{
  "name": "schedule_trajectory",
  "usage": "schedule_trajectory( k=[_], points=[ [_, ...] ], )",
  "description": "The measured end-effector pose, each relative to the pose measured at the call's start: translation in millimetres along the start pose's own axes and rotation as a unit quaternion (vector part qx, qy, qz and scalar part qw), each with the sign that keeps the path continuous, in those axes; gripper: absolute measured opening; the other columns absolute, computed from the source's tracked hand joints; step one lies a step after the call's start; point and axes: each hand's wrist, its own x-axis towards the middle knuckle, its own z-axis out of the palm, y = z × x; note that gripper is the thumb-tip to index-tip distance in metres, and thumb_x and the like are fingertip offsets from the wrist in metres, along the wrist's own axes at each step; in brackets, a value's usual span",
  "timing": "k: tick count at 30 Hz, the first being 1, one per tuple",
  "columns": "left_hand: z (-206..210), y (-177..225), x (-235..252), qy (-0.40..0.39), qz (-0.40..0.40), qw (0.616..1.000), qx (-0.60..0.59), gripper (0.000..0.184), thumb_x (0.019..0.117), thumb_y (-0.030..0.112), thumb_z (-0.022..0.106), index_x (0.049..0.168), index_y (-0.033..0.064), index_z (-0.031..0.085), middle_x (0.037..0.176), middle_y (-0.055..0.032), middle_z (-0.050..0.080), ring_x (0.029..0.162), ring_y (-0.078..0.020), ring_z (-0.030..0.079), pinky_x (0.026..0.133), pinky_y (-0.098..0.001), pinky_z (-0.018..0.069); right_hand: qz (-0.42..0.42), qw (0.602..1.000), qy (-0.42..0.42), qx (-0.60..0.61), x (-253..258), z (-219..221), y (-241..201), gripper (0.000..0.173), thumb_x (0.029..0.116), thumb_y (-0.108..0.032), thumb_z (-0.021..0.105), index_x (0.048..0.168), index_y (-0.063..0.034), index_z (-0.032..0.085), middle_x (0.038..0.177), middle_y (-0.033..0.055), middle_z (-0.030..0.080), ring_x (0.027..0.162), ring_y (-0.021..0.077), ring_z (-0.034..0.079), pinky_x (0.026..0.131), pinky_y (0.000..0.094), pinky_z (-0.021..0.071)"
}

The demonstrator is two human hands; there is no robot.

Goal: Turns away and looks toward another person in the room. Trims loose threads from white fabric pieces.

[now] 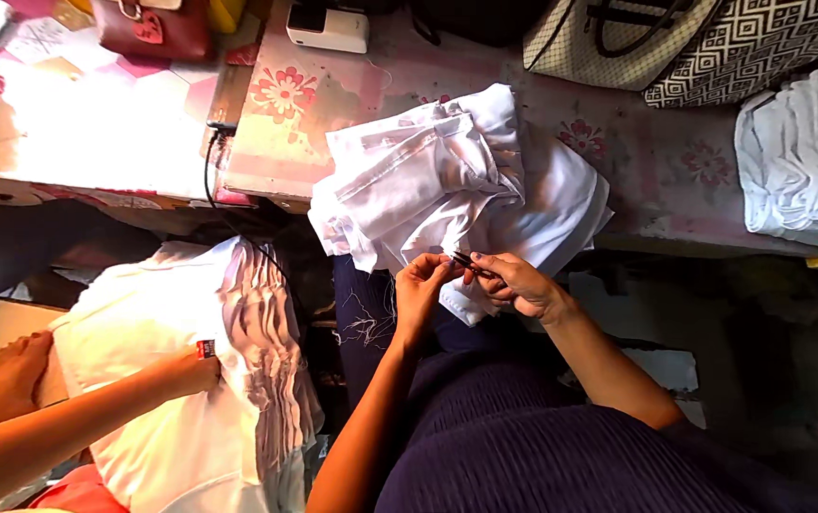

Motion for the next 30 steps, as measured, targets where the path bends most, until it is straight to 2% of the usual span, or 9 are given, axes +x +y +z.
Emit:
schedule_trajectory(
  k=[7,10,12,14,16,20,24,27,30],
  points=[
    [1.1,-3.4,1.3,-0.004,0.005,1.0,-0.02,0.011,0.0974,-0.007,0.056,0.094,-0.0038,0.065,0.086,-0.0107,0.076,0.082,-0.0204,0.076,0.085,-0.0371,0.0636,-0.047,0.998,0.042,0.001,1.5,2.0,5.9,0.033,0.111,-0.022,0.042,0.097,-0.0051,0.066,0.056,-0.0118,0.037,0.043,-0.0032,0.03,0.042,0.013,0.0262],
    [-0.7,-5.4,-0.2,-0.009,0.021,1.0,-0.007,0.009,0.0982,-0.005,0.053,0.098,-0.0035,0.062,0.088,-0.0118,0.076,0.084,-0.0214,0.076,0.085,-0.0374,0.0633,-0.135,0.987,0.089,-0.023,-2.1,-0.2,8.9,0.038,0.1111,-0.025,0.038,0.096,-0.0075,0.067,0.057,-0.0135,0.038,0.045,-0.0042,0.031,0.044,0.0132,0.0274],
    [-0.7,-9.0,-0.7,0.005,0.071,0.996,0.059,0.01,0.0948,-0.004,0.059,0.104,-0.0028,0.058,0.09,-0.0083,0.073,0.082,-0.0172,0.075,0.08,-0.0345,0.0634,-0.188,0.968,0.163,-0.041,3.7,-3.0,13.2,0.039,0.1119,-0.027,0.036,0.101,-0.0066,0.067,0.058,-0.0126,0.039,0.046,-0.0028,0.032,0.045,0.0152,0.0298],
    [1.0,-14.3,1.5,0.026,0.133,0.981,0.141,0.025,0.0911,0.002,0.068,0.113,-0.0035,0.057,0.097,-0.0088,0.071,0.083,-0.015,0.073,0.077,-0.0327,0.063,-0.189,0.961,0.196,-0.043,13.0,-5.1,18.3,0.025,0.1092,-0.023,0.047,0.109,-0.0059,0.066,0.059,-0.0107,0.04,0.047,-0.001,0.034,0.046,0.0166,0.0335],
    [2.6,-20.7,6.9,0.032,0.213,0.951,0.22,0.039,0.0889,0.006,0.074,0.122,-0.0077,0.058,0.109,-0.0151,0.065,0.09,-0.016,0.069,0.079,-0.0312,0.0604,-0.156,0.968,0.193,-0.017,20.7,-1.0,19.2,0.009,0.1018,-0.015,0.062,0.103,-0.0062,0.064,0.06,-0.0081,0.046,0.046,-0.0005,0.037,0.046,0.016,0.0348],
    [5.9,-26.1,18.4,0.043,0.32,0.9,0.292,0.025,0.0868,0.001,0.076,0.11,-0.0058,0.072,0.105,-0.0181,0.067,0.086,-0.0158,0.07,0.077,-0.0274,0.0608,-0.153,0.963,0.219,0.022,25.5,13.3,16.4,0.006,0.0963,-0.006,0.068,0.094,-0.0035,0.064,0.061,-0.0046,0.05,0.045,0.0007,0.037,0.044,0.0164,0.0336],
    [1.1,-27.4,21.3,0.022,0.312,0.917,0.248,0.012,0.0862,-0.007,0.072,0.097,-0.0053,0.075,0.097,-0.0128,0.071,0.082,-0.0101,0.071,0.076,-0.0237,0.0616,-0.177,0.959,0.223,0.016,24.7,13.6,17.3,0.007,0.0946,-0.005,0.07,0.09,-0.0048,0.064,0.058,-0.0056,0.048,0.045,0.0002,0.037,0.044,0.0165,0.0334],
    [-6.4,-21.2,18.4,-0.003,0.268,0.928,0.258,0.009,0.0932,-0.004,0.065,0.1,-0.0065,0.07,0.093,-0.011,0.071,0.078,-0.0098,0.071,0.075,-0.0259,0.0616,-0.194,0.952,0.235,-0.027,25.1,7.4,21.0,0.006,0.0925,-0.006,0.072,0.093,-0.0035,0.066,0.064,-0.0045,0.054,0.047,-0.0001,0.039,0.045,0.0168,0.0345],
    [-8.4,-14.8,19.3,-0.019,0.306,0.901,0.306,0.011,0.094,-0.002,0.065,0.103,-0.0072,0.069,0.095,-0.0138,0.071,0.083,-0.0135,0.071,0.079,-0.0278,0.0609,-0.21,0.942,0.245,-0.095,26.5,3.6,23.4,0.009,0.0915,-0.01,0.075,0.093,-0.0041,0.068,0.068,-0.0038,0.057,0.053,0.0013,0.045,0.051,0.0186,0.039]
  ],
)
